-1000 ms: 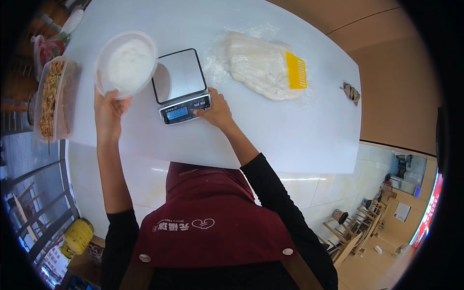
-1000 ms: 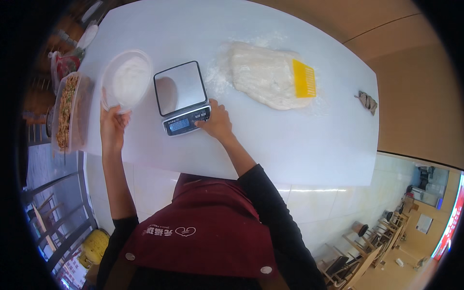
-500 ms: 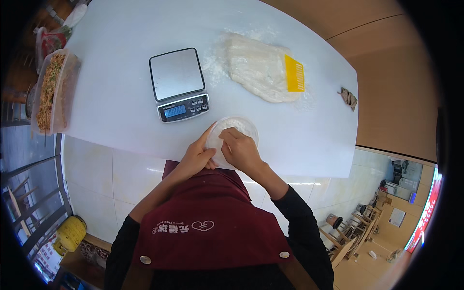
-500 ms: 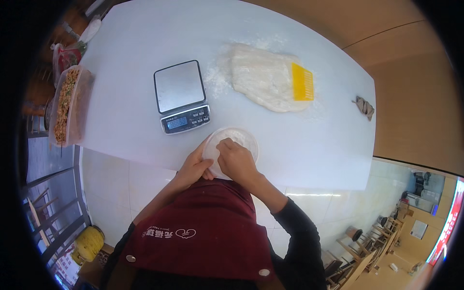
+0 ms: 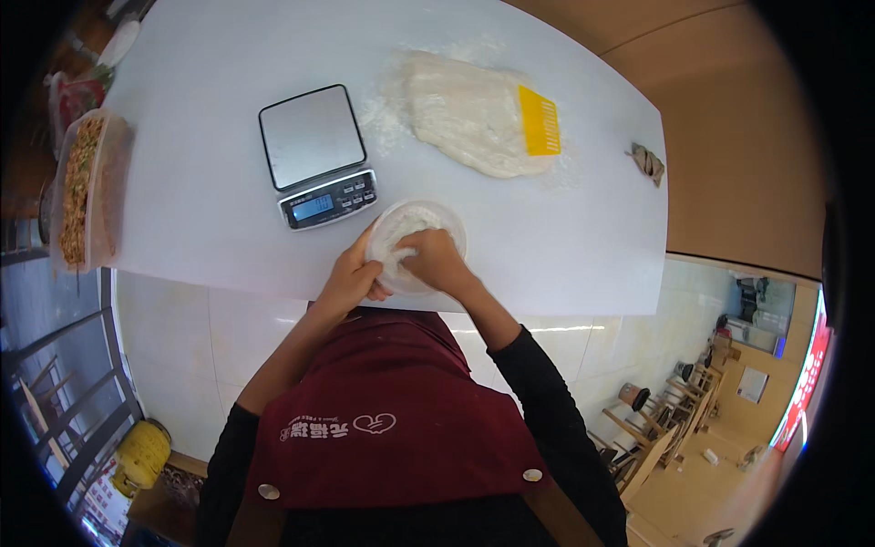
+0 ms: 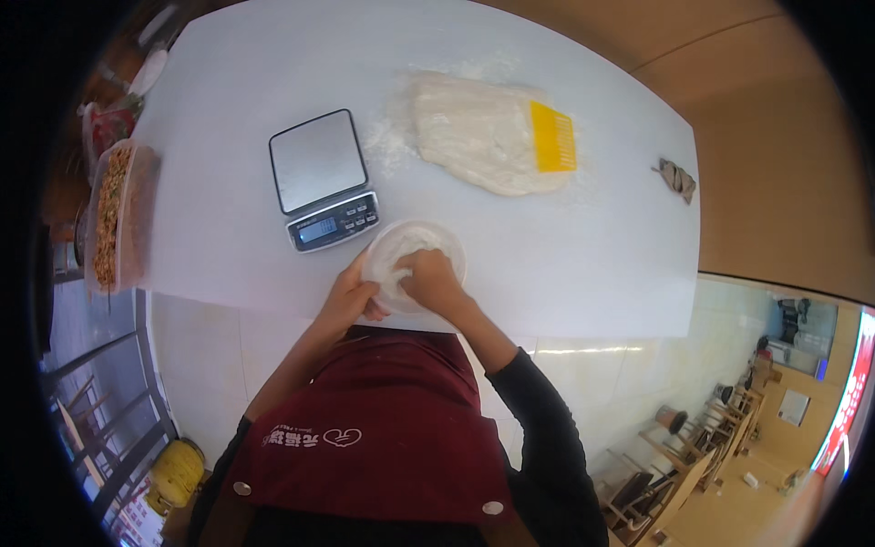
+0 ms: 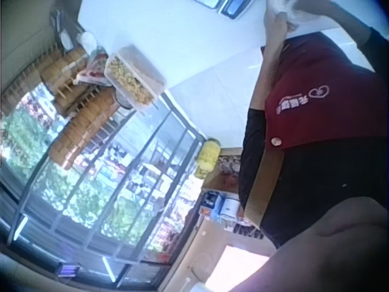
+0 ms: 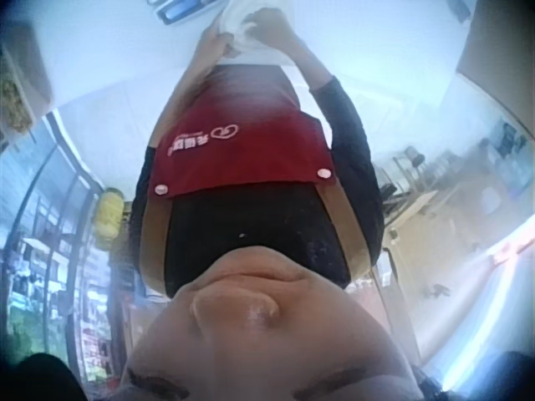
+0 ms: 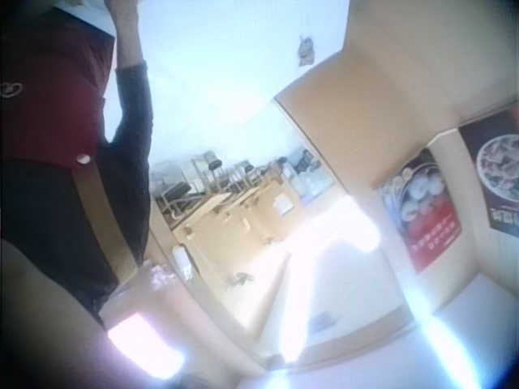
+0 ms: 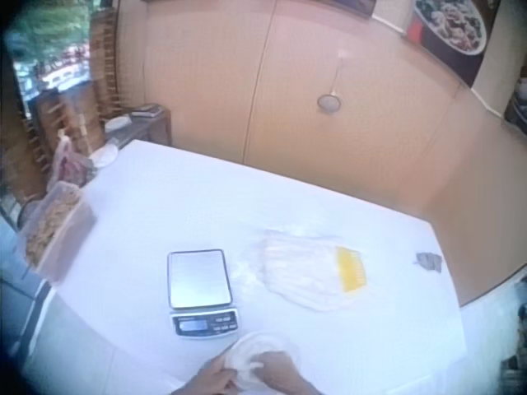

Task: The person retrieves a green thermos, pours hot water into a pot, and then moves to a prep table. They roll a large piece of dough into a long rope, cut it into small pieces with a yellow scraper, and weigh each piece on a digital scale before setting them aside.

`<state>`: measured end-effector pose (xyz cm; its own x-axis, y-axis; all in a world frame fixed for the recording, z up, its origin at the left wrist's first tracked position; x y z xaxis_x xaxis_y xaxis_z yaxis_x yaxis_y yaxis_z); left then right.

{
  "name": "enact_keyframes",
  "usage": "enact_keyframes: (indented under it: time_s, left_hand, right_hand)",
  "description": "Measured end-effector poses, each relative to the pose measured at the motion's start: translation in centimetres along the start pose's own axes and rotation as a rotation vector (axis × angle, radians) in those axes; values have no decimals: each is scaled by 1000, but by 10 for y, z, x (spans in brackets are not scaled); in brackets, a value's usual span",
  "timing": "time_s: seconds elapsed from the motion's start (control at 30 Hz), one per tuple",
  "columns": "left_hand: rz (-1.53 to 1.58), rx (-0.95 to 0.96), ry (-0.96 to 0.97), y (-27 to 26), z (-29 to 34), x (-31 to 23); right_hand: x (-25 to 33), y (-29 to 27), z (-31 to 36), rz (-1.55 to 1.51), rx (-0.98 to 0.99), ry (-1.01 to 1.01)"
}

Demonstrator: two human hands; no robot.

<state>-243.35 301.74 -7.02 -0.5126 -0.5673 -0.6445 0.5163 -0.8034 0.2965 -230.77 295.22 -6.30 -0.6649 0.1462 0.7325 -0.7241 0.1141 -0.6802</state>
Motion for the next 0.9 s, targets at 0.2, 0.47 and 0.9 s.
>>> enact_keyframes:
  time_s: [0.2, 0.47, 0.9]
  left_hand:
    - [-27, -64, 42, -41, 59, -20]
    - [42, -465, 185, -113, 114, -54]
    - [203, -733, 269, -154, 134, -51]
  right_hand:
    - [-7, -102, 1, -264, -267, 273]
    - [-36, -134, 7, 400, -360, 168]
    - [-111, -217, 132, 435, -339, 509]
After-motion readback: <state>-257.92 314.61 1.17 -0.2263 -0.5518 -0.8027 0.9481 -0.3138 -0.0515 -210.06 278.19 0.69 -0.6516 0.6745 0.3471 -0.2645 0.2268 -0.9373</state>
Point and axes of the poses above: each hand's wrist, its own z-axis away from the middle knuckle, its own y-axis out of the palm, x = y × z, the point moved 6 cm from there along -z, towards the middle knuckle, and after that the axes turned 13 degrees about -y, right-handed, at the moved point
